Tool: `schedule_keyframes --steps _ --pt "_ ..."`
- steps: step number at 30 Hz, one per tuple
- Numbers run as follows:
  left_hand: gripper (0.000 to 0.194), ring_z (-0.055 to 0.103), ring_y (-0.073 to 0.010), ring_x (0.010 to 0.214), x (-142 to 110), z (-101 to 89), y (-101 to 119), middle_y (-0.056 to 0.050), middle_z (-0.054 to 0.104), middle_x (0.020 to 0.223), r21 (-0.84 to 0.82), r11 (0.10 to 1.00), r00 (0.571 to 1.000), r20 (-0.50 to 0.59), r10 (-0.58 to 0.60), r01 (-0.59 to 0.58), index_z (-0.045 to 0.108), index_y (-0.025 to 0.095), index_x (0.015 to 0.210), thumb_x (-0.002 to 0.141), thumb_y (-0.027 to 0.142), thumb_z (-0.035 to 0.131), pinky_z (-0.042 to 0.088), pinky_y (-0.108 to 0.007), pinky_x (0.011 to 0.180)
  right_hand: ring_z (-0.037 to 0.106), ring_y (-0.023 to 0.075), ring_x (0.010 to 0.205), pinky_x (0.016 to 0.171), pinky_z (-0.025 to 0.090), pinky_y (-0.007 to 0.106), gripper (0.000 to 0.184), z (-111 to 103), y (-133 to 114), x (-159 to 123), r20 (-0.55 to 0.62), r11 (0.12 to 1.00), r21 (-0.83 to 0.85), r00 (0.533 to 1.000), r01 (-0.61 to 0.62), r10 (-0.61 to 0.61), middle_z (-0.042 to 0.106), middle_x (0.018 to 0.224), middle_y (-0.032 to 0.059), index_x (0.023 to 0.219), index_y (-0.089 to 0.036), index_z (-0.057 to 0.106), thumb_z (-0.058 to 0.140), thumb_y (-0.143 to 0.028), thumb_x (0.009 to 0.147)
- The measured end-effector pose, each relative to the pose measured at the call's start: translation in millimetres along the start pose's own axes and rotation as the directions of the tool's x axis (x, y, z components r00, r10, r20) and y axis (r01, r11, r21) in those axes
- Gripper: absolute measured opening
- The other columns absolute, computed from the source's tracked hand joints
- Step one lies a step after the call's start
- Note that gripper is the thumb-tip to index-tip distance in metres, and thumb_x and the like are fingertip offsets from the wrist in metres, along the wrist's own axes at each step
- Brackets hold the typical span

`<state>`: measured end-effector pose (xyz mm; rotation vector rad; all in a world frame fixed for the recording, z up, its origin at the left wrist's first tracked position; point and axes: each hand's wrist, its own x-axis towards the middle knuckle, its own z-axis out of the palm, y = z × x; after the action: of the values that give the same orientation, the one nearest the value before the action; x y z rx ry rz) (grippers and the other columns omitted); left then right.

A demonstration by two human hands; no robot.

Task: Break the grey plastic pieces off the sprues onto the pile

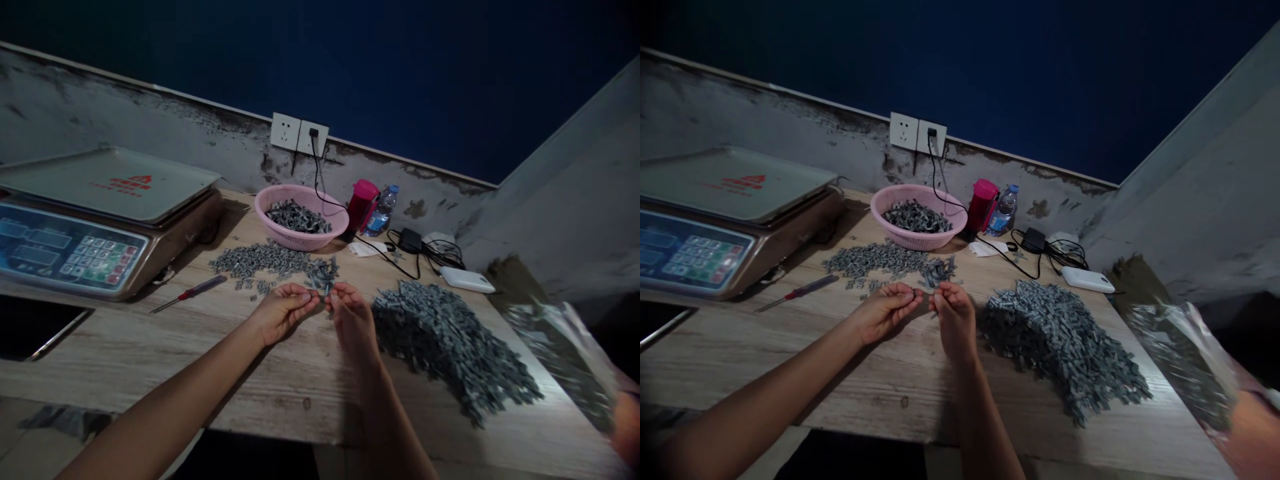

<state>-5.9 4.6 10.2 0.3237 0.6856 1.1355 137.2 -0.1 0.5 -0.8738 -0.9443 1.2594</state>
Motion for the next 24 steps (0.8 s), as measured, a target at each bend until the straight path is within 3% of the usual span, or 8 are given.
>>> schedule_keyframes --steps 9,12,17,24 --pt "0.018 0.067 -0.0117 0.066 -1.2 -3.5 -1.5 -0.007 0.07 0.075 0.01 1.0 0.993 0.118 0.013 -0.014 0.061 0.009 0.063 0.068 -0.008 0.059 0.057 -0.017 0.064 0.055 0.0101 0.061 0.058 0.046 0.022 0.032 0.2 -4.4 -6.4 0.121 0.966 0.111 0.968 -0.235 0.221 0.058 0.068 -0.0033 0.091 -0.021 0.058 0.072 -0.021 0.063" --pt "0.015 0.067 -0.0117 0.067 0.3 -5.9 -2.5 -0.005 0.069 0.076 0.009 0.999 0.985 0.167 0.033 -0.035 0.06 0.009 0.063 0.065 -0.006 0.064 0.056 -0.018 0.063 0.054 0.0094 0.061 0.056 0.044 0.021 0.033 0.7 -5.0 -8.7 0.182 0.945 0.154 0.949 -0.287 0.258 0.063 0.077 -0.0005 0.093 -0.02 0.057 0.073 -0.02 0.063" --pt "0.018 0.066 -0.0126 0.066 1.4 -7.3 -4.5 -0.006 0.07 0.076 -0.008 0.998 0.981 0.183 0.068 -0.068 0.06 0.01 0.07 0.061 -0.003 0.07 0.055 -0.019 0.061 0.053 0.0084 0.062 0.057 0.042 0.02 0.03 6.3 -2.9 -11.4 0.212 0.935 0.228 0.951 -0.273 0.226 0.062 0.081 0.0012 0.09 -0.019 0.06 0.073 -0.015 0.063" --pt "0.046 0.066 -0.0127 0.068 -4.2 -3.3 -8.0 -0.004 0.07 0.077 0.013 0.999 0.974 0.223 0.048 -0.052 0.06 0.012 0.095 0.054 -0.001 0.076 0.053 -0.02 0.062 0.053 0.0089 0.065 0.058 0.043 0.021 0.033 9.2 1.8 -11.1 0.128 0.956 0.212 0.976 -0.202 0.178 0.059 0.079 -0.0006 0.09 -0.019 0.061 0.074 -0.014 0.061"
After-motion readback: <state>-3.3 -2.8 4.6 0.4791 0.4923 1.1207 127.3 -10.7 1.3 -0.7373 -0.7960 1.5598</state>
